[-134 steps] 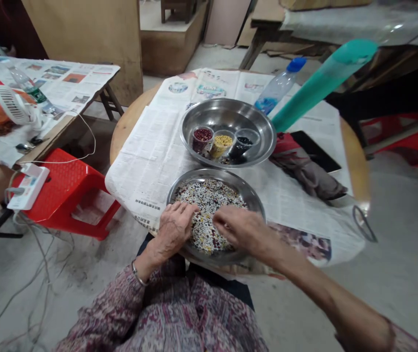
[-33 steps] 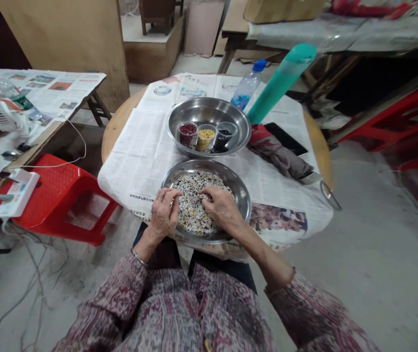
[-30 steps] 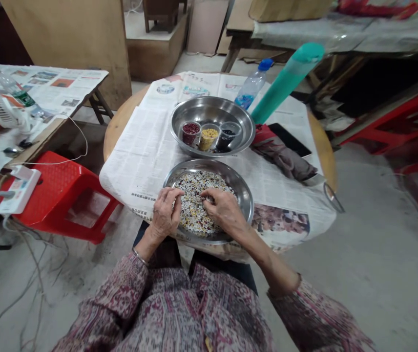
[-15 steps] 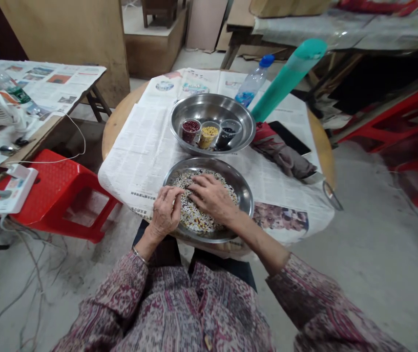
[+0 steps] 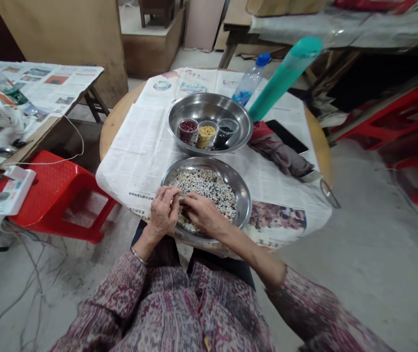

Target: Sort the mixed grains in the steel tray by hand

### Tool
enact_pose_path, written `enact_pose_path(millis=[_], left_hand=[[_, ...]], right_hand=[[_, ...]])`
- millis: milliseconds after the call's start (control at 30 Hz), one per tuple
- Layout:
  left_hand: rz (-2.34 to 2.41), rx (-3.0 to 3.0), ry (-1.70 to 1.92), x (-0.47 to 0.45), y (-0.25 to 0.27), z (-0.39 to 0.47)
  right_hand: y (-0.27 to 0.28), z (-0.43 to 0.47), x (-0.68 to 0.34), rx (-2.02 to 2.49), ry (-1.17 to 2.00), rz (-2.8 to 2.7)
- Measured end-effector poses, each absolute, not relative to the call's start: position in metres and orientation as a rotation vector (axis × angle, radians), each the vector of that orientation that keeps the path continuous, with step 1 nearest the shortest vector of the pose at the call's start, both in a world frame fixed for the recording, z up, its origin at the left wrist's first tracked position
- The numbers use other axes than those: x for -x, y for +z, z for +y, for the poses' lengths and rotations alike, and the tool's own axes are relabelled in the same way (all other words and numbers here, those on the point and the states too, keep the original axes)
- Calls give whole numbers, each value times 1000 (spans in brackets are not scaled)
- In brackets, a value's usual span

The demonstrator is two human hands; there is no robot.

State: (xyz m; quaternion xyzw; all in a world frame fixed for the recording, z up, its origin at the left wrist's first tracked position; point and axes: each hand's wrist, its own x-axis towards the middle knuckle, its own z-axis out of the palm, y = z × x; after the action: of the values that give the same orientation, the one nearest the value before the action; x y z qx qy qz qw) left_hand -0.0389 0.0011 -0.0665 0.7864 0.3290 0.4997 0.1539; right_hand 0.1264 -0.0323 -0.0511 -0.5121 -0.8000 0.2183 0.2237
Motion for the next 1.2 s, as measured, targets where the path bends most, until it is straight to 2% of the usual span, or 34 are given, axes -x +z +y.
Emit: enact_pose_path(millis=[200,300,533,633,767,967,1067,1200], left_hand=[[945,-2265,1450,39,-65,2],[944,-2253,1450,39,-65,2],[924,-2230,1443,39,-66,0],[923,-2242,1433,39,-66,0],[949,-2244,1417,39,-65,1],[952,-2281,1421,39,-65,1],[943,-2406,1236,42,-55,3],[947,-2740,663,49,-31,9]], right_hand=[[-41,22,-134,1533,238,-2297],[-38,29,-147,1604,179,-2303],[-31,-31,-163,1497,628,-2312],[-28,-56,-154,1348,695,-2398],[-33,-52,-143,1320,482,-2575],[-39,-22,-169,1803,111,-2254],[-30,-26,-187,1963,60,-2159],[-18,-43,-200,1972,150,-2308]])
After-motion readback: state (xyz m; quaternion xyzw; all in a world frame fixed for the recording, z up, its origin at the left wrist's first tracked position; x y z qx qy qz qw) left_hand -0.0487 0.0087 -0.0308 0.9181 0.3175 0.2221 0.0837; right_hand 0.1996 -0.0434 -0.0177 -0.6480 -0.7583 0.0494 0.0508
